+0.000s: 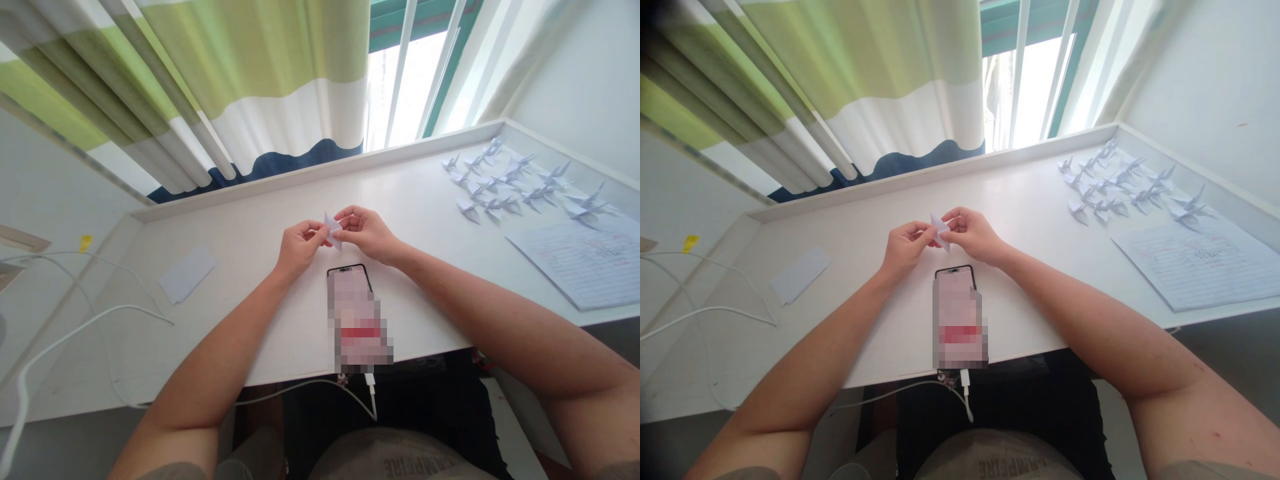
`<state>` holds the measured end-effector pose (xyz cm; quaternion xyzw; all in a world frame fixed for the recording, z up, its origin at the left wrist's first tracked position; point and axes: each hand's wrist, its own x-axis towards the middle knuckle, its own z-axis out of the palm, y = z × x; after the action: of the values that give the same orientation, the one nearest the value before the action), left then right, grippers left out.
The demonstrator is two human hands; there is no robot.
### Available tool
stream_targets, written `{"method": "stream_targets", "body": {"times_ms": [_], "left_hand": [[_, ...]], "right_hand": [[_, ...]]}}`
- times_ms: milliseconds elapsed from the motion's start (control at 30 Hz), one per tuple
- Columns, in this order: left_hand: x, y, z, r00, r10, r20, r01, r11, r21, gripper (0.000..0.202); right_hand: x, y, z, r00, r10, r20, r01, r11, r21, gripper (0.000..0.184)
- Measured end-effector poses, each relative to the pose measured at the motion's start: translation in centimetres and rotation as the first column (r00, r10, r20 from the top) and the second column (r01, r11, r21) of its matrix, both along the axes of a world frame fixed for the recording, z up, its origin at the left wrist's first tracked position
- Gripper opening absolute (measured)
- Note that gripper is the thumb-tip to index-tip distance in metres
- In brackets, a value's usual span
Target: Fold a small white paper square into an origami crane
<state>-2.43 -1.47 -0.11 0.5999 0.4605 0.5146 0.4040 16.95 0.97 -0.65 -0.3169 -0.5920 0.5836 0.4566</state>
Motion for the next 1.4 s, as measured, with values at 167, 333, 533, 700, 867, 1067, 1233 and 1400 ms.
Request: {"method": "stream_targets", "body": {"times_ms": [167, 333, 533, 700, 867, 1067, 1233, 1400], "left_hand": [[-0.2, -0.2, 0.2, 0.999, -0.047, -0.025, 0.044, 0.996, -0.08, 0.039], [-0.3, -0.3, 0.2, 0.993, -0.1, -0.058, 0.091, 0.986, -0.143, 0.043], [-0.5, -0.5, 0.6, 0.97, -0.217, -0.111, 0.195, 0.964, -0.18, 0.039], [-0.4, -0.6, 1.0, 0.954, -0.258, -0.155, 0.227, 0.955, -0.19, 0.039], [-0.2, -0.8, 1.0, 0.968, -0.229, -0.104, 0.206, 0.959, -0.196, 0.037], [-0.4, -0.8, 1.1, 0.96, -0.261, -0.1, 0.232, 0.943, -0.239, 0.031], [-0.5, -0.7, 1.0, 0.96, -0.273, -0.067, 0.248, 0.934, -0.259, 0.032], [-0.3, -0.6, 0.8, 0.968, -0.247, -0.046, 0.226, 0.936, -0.269, 0.039]], "right_hand": [[0.0, 0.2, -0.2, 0.999, -0.036, -0.014, 0.037, 0.999, 0.019, 0.048], [0.0, 0.2, 0.0, 0.999, -0.032, 0.002, 0.032, 0.999, 0.02, 0.035], [0.2, 0.1, 0.5, 0.994, -0.064, 0.087, 0.058, 0.996, 0.073, 0.032], [0.2, 0.1, 0.5, 0.986, -0.112, 0.125, 0.095, 0.987, 0.13, 0.03], [0.2, 0.2, 0.5, 0.986, -0.108, 0.128, 0.089, 0.986, 0.144, 0.03], [0.3, 0.2, 0.4, 0.982, -0.091, 0.163, 0.066, 0.986, 0.153, 0.032], [0.2, 0.3, 0.2, 0.981, -0.112, 0.158, 0.088, 0.985, 0.15, 0.034], [0.1, 0.3, 0.2, 0.987, -0.099, 0.123, 0.084, 0.989, 0.123, 0.033]]}}
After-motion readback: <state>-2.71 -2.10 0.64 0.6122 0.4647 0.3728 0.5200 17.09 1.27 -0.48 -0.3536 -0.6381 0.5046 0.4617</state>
